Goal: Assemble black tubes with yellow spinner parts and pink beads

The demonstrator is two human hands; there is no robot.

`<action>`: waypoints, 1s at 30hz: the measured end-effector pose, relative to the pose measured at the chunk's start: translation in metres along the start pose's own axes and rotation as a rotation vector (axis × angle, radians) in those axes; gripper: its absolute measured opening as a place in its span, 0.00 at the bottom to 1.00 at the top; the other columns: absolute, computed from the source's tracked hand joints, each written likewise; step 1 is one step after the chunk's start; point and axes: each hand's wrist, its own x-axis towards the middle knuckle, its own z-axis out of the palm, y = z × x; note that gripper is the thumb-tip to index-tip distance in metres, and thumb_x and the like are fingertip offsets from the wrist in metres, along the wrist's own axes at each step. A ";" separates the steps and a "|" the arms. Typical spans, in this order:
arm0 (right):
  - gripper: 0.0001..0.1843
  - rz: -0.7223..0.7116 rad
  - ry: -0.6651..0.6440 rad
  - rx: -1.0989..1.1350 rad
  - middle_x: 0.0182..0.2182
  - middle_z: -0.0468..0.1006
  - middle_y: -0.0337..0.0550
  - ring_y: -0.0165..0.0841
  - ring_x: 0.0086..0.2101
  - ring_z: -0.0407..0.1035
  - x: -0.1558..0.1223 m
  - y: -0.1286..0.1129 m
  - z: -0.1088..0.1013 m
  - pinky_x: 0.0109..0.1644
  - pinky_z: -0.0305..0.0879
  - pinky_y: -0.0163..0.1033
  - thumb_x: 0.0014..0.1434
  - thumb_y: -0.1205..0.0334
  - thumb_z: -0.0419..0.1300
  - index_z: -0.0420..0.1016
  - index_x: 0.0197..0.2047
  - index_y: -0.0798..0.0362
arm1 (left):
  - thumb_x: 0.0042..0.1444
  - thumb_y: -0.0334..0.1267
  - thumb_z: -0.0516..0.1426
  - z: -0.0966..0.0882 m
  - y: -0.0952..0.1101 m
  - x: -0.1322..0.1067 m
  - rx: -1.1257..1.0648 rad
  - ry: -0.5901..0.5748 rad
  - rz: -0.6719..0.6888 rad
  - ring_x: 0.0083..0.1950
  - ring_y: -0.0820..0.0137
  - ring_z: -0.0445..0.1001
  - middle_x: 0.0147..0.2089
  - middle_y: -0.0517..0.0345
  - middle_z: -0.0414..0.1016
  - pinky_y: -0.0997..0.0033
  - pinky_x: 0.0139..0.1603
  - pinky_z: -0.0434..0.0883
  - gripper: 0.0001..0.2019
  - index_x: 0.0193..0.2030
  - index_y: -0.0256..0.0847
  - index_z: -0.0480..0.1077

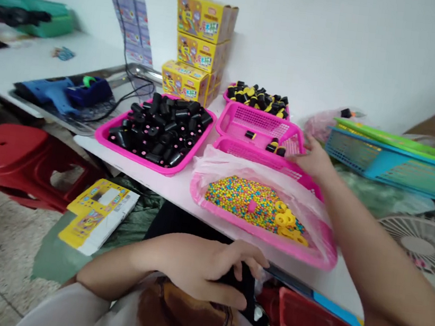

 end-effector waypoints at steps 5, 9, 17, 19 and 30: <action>0.41 0.134 -0.073 0.117 0.59 0.78 0.70 0.34 0.42 0.79 -0.036 -0.013 -0.014 0.41 0.72 0.39 0.61 0.57 0.69 0.67 0.72 0.66 | 0.73 0.41 0.54 -0.062 0.023 -0.044 0.496 0.242 -0.278 0.60 0.60 0.78 0.59 0.44 0.79 0.56 0.63 0.75 0.13 0.60 0.41 0.70; 0.24 0.076 -0.182 0.266 0.54 0.83 0.59 0.32 0.40 0.79 -0.084 -0.019 -0.034 0.45 0.74 0.43 0.62 0.63 0.69 0.80 0.62 0.52 | 0.70 0.42 0.54 -0.138 0.022 -0.090 1.064 0.448 -0.592 0.63 0.51 0.75 0.60 0.40 0.79 0.42 0.68 0.70 0.17 0.60 0.39 0.73; 0.13 -0.316 -0.032 0.115 0.47 0.86 0.48 0.41 0.45 0.80 -0.152 -0.033 -0.054 0.56 0.74 0.54 0.64 0.50 0.66 0.83 0.51 0.42 | 0.68 0.37 0.52 -0.204 0.006 -0.107 1.113 0.034 -0.793 0.64 0.56 0.75 0.62 0.40 0.78 0.56 0.69 0.69 0.20 0.62 0.37 0.76; 0.09 -0.380 -0.044 0.169 0.47 0.85 0.43 0.37 0.44 0.80 -0.162 -0.037 -0.057 0.53 0.76 0.48 0.66 0.55 0.65 0.83 0.49 0.40 | 0.68 0.38 0.53 -0.211 0.010 -0.101 1.067 -0.043 -0.807 0.61 0.58 0.76 0.59 0.43 0.80 0.60 0.67 0.70 0.17 0.58 0.39 0.77; 0.11 -0.639 -0.502 -0.034 0.43 0.89 0.33 0.33 0.38 0.85 -0.181 -0.016 -0.069 0.44 0.82 0.36 0.71 0.55 0.59 0.81 0.52 0.36 | 0.58 0.78 0.51 -0.250 0.044 -0.129 1.109 0.170 -0.842 0.48 0.65 0.80 0.54 0.50 0.85 0.65 0.55 0.75 0.45 0.60 0.36 0.77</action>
